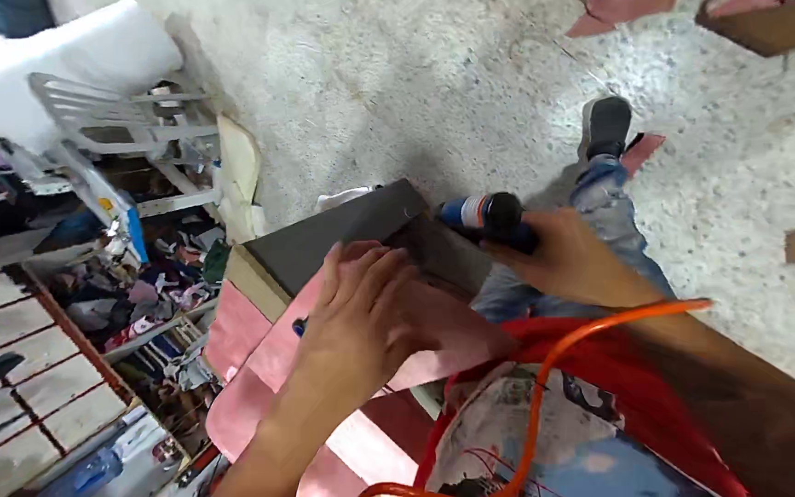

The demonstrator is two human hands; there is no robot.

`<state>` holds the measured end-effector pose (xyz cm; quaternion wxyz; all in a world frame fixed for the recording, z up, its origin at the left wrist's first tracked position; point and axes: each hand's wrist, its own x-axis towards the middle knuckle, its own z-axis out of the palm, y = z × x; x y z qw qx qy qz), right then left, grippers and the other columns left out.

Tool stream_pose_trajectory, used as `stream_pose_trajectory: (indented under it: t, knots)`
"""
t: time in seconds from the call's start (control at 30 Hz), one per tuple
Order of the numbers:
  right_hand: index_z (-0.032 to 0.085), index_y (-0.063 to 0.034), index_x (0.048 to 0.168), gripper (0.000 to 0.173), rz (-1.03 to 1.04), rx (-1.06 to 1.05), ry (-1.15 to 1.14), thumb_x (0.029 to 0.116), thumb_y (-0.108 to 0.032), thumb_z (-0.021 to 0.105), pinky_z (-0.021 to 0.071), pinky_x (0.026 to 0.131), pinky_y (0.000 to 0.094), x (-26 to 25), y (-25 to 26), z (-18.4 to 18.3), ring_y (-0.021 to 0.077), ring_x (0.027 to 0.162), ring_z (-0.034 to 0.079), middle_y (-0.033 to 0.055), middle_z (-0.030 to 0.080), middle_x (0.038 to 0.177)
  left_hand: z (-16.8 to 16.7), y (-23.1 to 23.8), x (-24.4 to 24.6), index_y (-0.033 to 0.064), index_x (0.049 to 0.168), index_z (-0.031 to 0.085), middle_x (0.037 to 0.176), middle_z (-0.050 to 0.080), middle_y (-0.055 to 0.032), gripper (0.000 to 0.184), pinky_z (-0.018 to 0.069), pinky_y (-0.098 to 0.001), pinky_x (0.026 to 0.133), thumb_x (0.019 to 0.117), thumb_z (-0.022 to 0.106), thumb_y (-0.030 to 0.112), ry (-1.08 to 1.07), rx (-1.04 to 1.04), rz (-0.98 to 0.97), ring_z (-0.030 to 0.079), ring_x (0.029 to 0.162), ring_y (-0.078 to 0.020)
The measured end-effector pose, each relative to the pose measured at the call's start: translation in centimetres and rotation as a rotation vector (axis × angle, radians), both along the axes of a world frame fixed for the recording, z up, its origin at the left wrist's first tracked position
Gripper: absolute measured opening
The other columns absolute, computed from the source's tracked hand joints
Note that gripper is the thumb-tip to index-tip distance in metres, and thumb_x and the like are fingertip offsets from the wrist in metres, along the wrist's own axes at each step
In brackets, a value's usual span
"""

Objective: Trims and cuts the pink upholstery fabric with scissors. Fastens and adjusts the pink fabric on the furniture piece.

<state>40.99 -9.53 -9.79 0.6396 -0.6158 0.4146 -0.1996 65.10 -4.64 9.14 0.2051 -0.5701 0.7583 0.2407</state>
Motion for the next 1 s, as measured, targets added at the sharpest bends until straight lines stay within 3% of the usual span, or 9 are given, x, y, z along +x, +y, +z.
stream_pose_trajectory:
  t: [0.13, 0.2, 0.27, 0.33, 0.4, 0.47, 0.6, 0.8, 1.0]
  knots:
    - [0.07, -0.0164, 0.093, 0.03, -0.091, -0.105, 0.331, 0.0962, -0.044, 0.059, 0.0459, 0.047, 0.0398, -6.8, 3.0, 2.9, 0.013, 0.052, 0.057, -0.0026, 0.059, 0.062, -5.9, -1.6, -5.1, 0.0112, 0.138, 0.063, 0.132, 0.067, -0.0089, 0.095, 0.0183, -0.0662, 0.124, 0.0741, 0.068, 0.082, 0.016, 0.363, -0.28, 0.057, 0.132, -0.03]
    - [0.069, -0.0167, 0.09, 0.035, -0.115, -0.093, 0.456, 0.0959, -0.048, 0.054, 0.0417, 0.044, 0.0409, -9.6, 5.0, 4.0, 0.0148, 0.049, 0.054, -0.0026, 0.054, 0.059, -8.4, -1.5, -8.1, 0.0118, 0.118, 0.073, 0.11, 0.074, -0.0083, 0.082, 0.04, -0.0664, 0.11, 0.072, 0.072, 0.08, -0.024, 0.581, -0.388, 0.068, 0.11, -0.0299]
    - [0.067, -0.0166, 0.088, 0.035, -0.083, -0.048, 0.539, 0.0945, -0.048, 0.054, 0.0422, 0.044, 0.044, -12.2, 7.0, 4.7, 0.0175, 0.049, 0.054, -0.0016, 0.053, 0.058, -9.4, -1.1, -10.9, 0.0121, 0.093, 0.073, 0.09, 0.071, -0.0075, 0.054, 0.0541, -0.0587, 0.077, 0.0784, 0.077, 0.064, -0.048, 0.739, -0.491, 0.069, 0.087, -0.0296]
    - [0.067, -0.0155, 0.085, 0.031, -0.019, -0.001, 0.561, 0.0911, -0.045, 0.058, 0.0446, 0.044, 0.0477, -14.1, 8.4, 4.7, 0.0216, 0.05, 0.056, 0.0006, 0.054, 0.058, -8.2, -1.2, -12.5, 0.012, 0.091, 0.073, 0.087, 0.069, -0.0086, 0.021, 0.0543, -0.0554, 0.067, 0.0852, 0.079, 0.032, -0.1, 0.782, -0.533, 0.068, 0.084, -0.0315]
    - [0.067, -0.0154, 0.081, 0.027, 0.072, 0.081, 0.514, 0.0894, -0.041, 0.066, 0.0476, 0.046, 0.0509, -15.0, 9.7, 4.6, 0.025, 0.053, 0.059, 0.0031, 0.056, 0.059, -6.2, -1.4, -12.8, 0.012, 0.098, 0.074, 0.091, 0.07, -0.0115, 0.014, 0.0556, -0.0574, 0.069, 0.0861, 0.077, 0.019, -0.246, 0.743, -0.434, 0.069, 0.088, -0.0348]
    - [0.068, -0.0182, 0.083, 0.022, 0.168, 0.183, 0.426, 0.0879, -0.039, 0.073, 0.0506, 0.05, 0.0507, -14.2, 10.5, 4.3, 0.0236, 0.057, 0.062, 0.0023, 0.06, 0.063, -5.0, -1.0, -11.1, 0.011, 0.095, 0.073, 0.091, 0.071, -0.0136, 0.014, 0.056, -0.0605, 0.07, 0.0911, 0.073, 0.024, -0.405, 0.647, -0.286, 0.07, 0.087, -0.0375]
    - [0.072, -0.0197, 0.084, 0.022, 0.139, 0.262, 0.095, 0.0922, -0.041, 0.074, 0.0539, 0.054, 0.0352, -10.9, 11.2, 2.0, 0.0092, 0.059, 0.063, -0.0048, 0.064, 0.066, -5.0, 0.1, -7.1, 0.0072, 0.089, 0.071, 0.086, 0.07, -0.0174, 0.025, 0.0549, -0.0651, 0.069, 0.095, 0.07, 0.032, -0.577, 0.492, -0.013, 0.069, 0.085, -0.0419]
    - [0.073, -0.017, 0.085, 0.026, 0.15, 0.457, -0.196, 0.0894, -0.043, 0.076, 0.0571, 0.056, 0.0306, -6.0, 12.1, 0.3, 0.0065, 0.059, 0.065, -0.0043, 0.068, 0.068, -5.6, 1.1, -5.6, 0.0121, 0.084, 0.073, 0.082, 0.071, -0.0122, 0.031, 0.0552, -0.0609, 0.07, 0.0971, 0.067, 0.04, -0.645, 0.404, 0.0, 0.071, 0.084, -0.0366]
    - [0.072, -0.0179, 0.083, 0.026, 0.221, 0.486, -0.168, 0.0903, -0.043, 0.074, 0.0555, 0.055, 0.0297, -3.2, 13.8, 0.2, 0.0061, 0.058, 0.064, -0.0045, 0.067, 0.067, -5.5, 1.2, -6.2, 0.016, 0.094, 0.074, 0.09, 0.072, -0.0116, 0.027, 0.0555, -0.0599, 0.07, 0.1001, 0.062, 0.04, -0.715, 0.447, -0.052, 0.071, 0.087, -0.0366]
